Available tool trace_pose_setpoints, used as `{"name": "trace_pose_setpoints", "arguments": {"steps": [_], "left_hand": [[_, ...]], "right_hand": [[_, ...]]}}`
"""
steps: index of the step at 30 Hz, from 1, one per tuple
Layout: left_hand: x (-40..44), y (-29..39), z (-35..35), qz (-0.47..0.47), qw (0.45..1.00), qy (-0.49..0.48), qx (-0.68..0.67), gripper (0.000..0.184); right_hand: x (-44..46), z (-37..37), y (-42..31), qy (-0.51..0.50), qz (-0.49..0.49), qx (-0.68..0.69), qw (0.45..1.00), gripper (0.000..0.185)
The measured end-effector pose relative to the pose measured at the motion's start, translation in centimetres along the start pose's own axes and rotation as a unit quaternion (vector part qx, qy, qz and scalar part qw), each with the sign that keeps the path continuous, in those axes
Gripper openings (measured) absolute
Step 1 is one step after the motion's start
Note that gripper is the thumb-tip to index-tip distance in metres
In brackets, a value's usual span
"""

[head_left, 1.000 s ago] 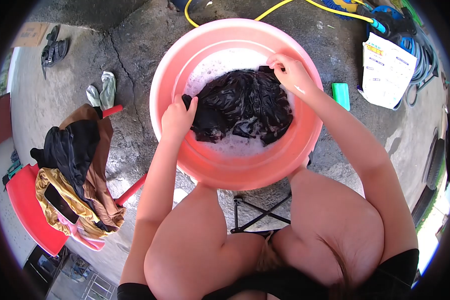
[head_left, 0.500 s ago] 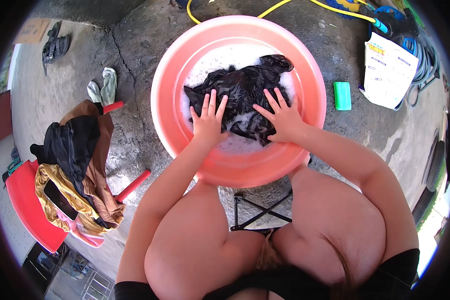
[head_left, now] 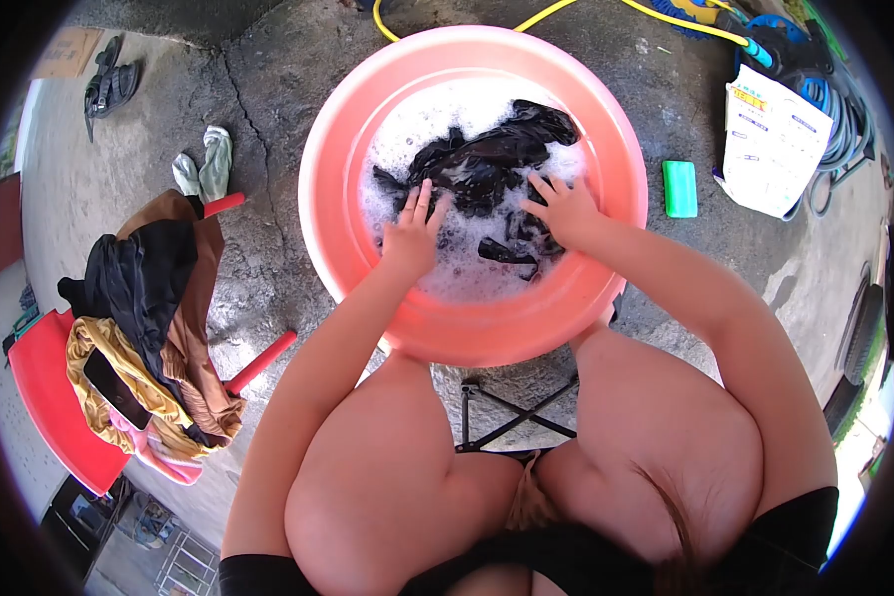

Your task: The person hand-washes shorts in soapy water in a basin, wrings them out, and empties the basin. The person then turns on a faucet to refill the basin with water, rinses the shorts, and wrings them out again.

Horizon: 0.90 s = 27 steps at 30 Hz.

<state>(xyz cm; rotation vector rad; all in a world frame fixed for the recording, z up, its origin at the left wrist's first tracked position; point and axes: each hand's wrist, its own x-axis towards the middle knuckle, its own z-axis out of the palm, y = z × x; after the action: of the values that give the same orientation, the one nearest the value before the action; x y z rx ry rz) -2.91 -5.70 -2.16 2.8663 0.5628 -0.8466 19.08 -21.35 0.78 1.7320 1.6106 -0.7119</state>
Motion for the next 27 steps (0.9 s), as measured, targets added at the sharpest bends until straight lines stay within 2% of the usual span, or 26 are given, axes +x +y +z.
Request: {"name": "trace_pose_setpoints", "arguments": {"steps": [2, 5, 9, 13, 14, 17, 19, 20, 23, 24, 25, 26, 27], "left_hand": [[-0.2, -0.1, -0.9, 0.004, 0.999, -0.034, -0.018, 0.104], [-0.4, 0.0, -0.2, 0.0, 1.0, -0.022, -0.022, 0.116], [-0.7, 0.2, -1.4, -0.006, 0.998, -0.04, -0.038, 0.118], [-0.8, 0.1, -0.8, -0.007, 0.999, -0.015, -0.039, 0.118], [-0.8, 0.1, -0.7, -0.008, 0.999, -0.015, -0.046, 0.118], [-1.3, 0.2, -1.8, -0.016, 0.996, 0.002, -0.086, 0.108], [-1.9, 0.5, -2.5, -0.023, 0.991, 0.078, -0.102, 0.084], [-2.2, 0.7, -2.8, -0.028, 0.987, 0.115, -0.112, 0.073], [-2.6, 0.5, -6.0, -0.01, 0.922, 0.178, -0.343, 0.039], [-2.7, 0.5, -7.1, -0.005, 0.896, 0.181, -0.405, 0.036], [-2.4, 0.3, -7.3, -0.023, 0.85, 0.069, -0.521, 0.045], [-1.8, -0.3, -7.4, -0.038, 0.78, -0.045, -0.623, 0.054], [-1.5, -0.6, -7.4, -0.049, 0.686, -0.157, -0.709, 0.063]], "right_hand": [[-1.7, -0.9, -0.7, 0.023, 0.012, -0.002, 1.0, 0.071], [-5.3, -2.8, -3.4, 0.057, -0.002, 0.057, 0.997, 0.07], [-6.2, -2.6, -5.2, -0.08, 0.043, 0.125, 0.988, 0.077], [-4.2, -0.3, -5.0, -0.072, 0.044, 0.085, 0.993, 0.08], [-3.7, 0.0, -4.7, -0.055, 0.036, 0.083, 0.994, 0.075], [-1.0, 1.8, -4.1, 0.022, 0.025, 0.091, 0.995, 0.061], [0.4, 2.5, -4.1, 0.106, 0.033, 0.119, 0.987, 0.049], [0.3, 3.2, -3.5, 0.173, 0.013, 0.123, 0.977, 0.037], [1.5, 1.5, 0.5, 0.136, -0.057, 0.373, 0.916, 0.039], [0.9, -0.2, 1.3, 0.12, 0.003, 0.482, 0.868, 0.038], [0.5, -0.8, 1.9, 0.183, -0.003, 0.504, 0.844, 0.037], [0.1, -1.4, 2.2, 0.214, -0.007, 0.546, 0.81, 0.033], [-0.8, -2.9, 2.1, 0.243, -0.013, 0.586, 0.773, 0.03]]}}
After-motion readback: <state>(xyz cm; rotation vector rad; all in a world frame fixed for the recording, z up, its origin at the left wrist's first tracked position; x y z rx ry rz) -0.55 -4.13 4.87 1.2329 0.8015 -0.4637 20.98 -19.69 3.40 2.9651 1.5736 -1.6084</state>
